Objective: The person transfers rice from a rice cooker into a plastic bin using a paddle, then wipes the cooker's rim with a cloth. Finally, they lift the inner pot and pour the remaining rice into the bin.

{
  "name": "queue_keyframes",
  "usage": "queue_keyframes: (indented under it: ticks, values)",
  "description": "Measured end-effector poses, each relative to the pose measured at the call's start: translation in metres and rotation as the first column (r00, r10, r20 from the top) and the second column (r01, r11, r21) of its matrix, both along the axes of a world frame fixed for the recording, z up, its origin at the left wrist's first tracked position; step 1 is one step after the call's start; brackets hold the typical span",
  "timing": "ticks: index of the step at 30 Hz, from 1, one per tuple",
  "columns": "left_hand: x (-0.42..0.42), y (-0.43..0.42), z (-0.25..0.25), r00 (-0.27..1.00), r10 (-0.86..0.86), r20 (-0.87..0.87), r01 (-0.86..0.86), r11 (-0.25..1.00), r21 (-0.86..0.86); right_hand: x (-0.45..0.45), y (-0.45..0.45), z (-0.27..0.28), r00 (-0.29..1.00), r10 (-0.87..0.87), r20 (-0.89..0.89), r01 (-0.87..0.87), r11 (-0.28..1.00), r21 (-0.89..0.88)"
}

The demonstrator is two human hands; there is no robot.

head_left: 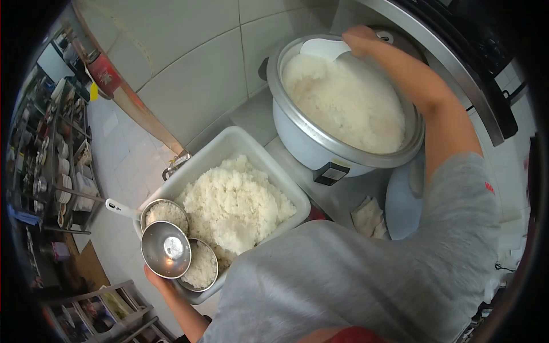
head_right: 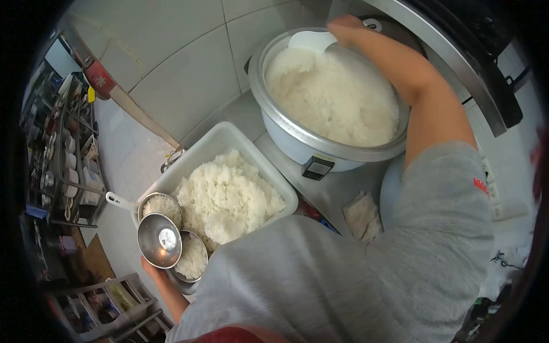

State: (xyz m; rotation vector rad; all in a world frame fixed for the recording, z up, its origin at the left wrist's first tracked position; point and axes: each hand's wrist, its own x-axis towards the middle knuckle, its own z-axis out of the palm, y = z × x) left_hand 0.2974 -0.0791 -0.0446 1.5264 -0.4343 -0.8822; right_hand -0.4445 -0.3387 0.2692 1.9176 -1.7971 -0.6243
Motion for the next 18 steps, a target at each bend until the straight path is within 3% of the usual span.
queue_keyframes:
  ticks: [2,5,8,11,14,18]
  values:
    - [-0.011,-0.001,0.009,0.999,0.048,-0.013,-0.048,0.999,-0.007,-0.005,-0.015,-0.003,0.997,0.023,-0.067,-0.013,0.990,0.143]
    - [-0.006,0.002,0.002,0.999,-0.014,-0.031,0.013,0.999,-0.037,-0.018,-0.036,-0.024,0.965,0.259,-0.039,-0.256,0.965,0.057]
    - [-0.013,-0.001,0.009,0.999,0.033,-0.030,-0.034,0.999,-0.025,0.007,-0.054,-0.027,0.829,0.490,-0.272,-0.454,0.871,0.186]
    - [-0.027,-0.005,0.023,1.000,0.023,-0.003,-0.023,0.999,-0.027,0.034,-0.064,-0.033,0.692,0.664,-0.283,-0.632,0.747,0.207]
    - [-0.019,0.000,0.014,0.999,0.028,0.032,-0.027,0.999,-0.025,0.042,-0.078,-0.044,0.604,0.685,-0.407,-0.621,0.725,0.298]
    - [0.035,0.001,-0.036,0.997,0.001,0.076,0.004,0.998,-0.059,0.037,-0.056,-0.040,0.663,0.678,-0.317,-0.636,0.733,0.239]
